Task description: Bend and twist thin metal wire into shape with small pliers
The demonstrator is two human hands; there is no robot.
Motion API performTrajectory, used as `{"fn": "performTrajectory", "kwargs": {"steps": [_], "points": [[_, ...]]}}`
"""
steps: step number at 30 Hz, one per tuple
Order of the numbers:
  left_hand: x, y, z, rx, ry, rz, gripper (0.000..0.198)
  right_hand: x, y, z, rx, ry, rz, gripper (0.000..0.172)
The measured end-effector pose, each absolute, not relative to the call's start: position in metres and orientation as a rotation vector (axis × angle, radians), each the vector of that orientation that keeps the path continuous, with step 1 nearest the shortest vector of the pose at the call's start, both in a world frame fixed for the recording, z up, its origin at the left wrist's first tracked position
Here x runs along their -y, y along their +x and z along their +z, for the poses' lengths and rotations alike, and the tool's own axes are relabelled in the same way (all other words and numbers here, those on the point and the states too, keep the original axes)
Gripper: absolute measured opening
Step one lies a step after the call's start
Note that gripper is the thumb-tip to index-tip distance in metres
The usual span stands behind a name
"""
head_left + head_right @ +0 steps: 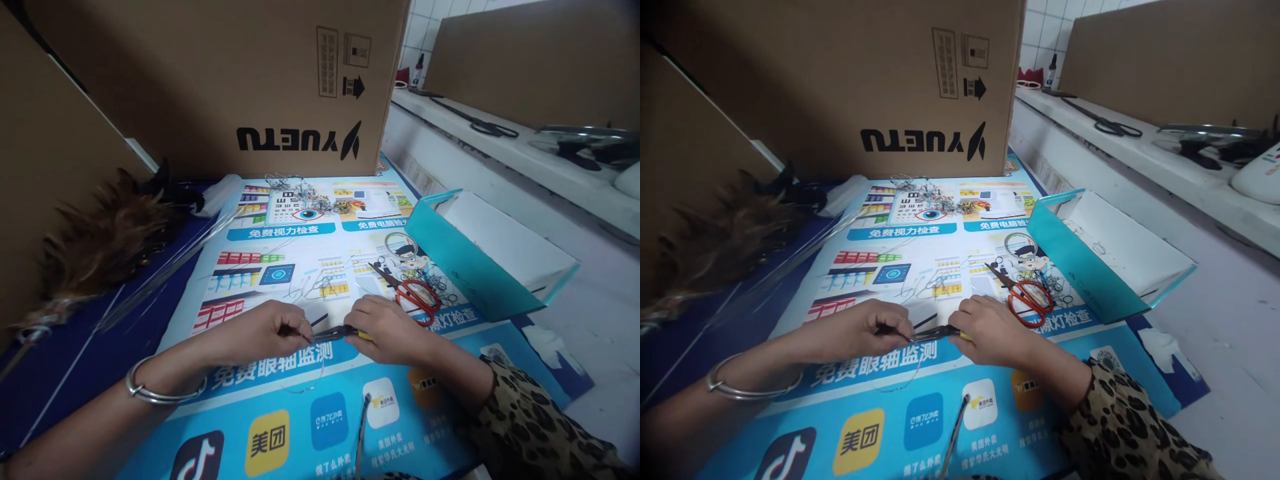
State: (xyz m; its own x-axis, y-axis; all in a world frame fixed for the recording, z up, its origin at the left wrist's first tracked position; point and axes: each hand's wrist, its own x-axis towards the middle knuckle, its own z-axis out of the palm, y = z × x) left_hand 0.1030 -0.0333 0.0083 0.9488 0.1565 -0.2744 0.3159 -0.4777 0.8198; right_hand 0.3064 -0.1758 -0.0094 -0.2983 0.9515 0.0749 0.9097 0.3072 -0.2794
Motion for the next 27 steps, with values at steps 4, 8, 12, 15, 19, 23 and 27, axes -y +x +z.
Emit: {"fn": "performTrajectory", "kwargs": {"steps": [4,8,12,15,19,23,27], "points": [[0.0322,0.1024,0.0068,-0.323,2.048,-0.225,0.019,0.1757,0.3051,-0.0078,2.375,-1.681,0.296,0.02],[0.0318,0.1027,0.0073,-0.333,2.037,-0.238,0.019,0.1753,0.3042,-0.0079,2.388,-1.664,0.315,0.02],[0.0325,0.1031,0.0094,-0.31,2.067,-0.222,0.019,0.1753,0.3031,-0.0097,2.407,-1.657,0.295,0.019],[0.0331,0.1034,0.0107,-0.295,2.09,-0.212,0.019,0.176,0.3022,-0.0105,2.428,-1.674,0.257,0.02],[0.0336,0.1034,0.0104,-0.287,2.136,-0.195,0.02,0.177,0.301,-0.0108,2.44,-1.712,0.224,0.021],[0.034,0.1031,0.0085,-0.274,2.188,-0.157,0.021,0.1773,0.2994,-0.0109,2.438,-1.741,0.205,0.022],[0.0346,0.1029,0.0072,-0.272,2.23,-0.113,0.021,0.1778,0.2978,-0.0116,2.436,-1.772,0.204,0.024]]}}
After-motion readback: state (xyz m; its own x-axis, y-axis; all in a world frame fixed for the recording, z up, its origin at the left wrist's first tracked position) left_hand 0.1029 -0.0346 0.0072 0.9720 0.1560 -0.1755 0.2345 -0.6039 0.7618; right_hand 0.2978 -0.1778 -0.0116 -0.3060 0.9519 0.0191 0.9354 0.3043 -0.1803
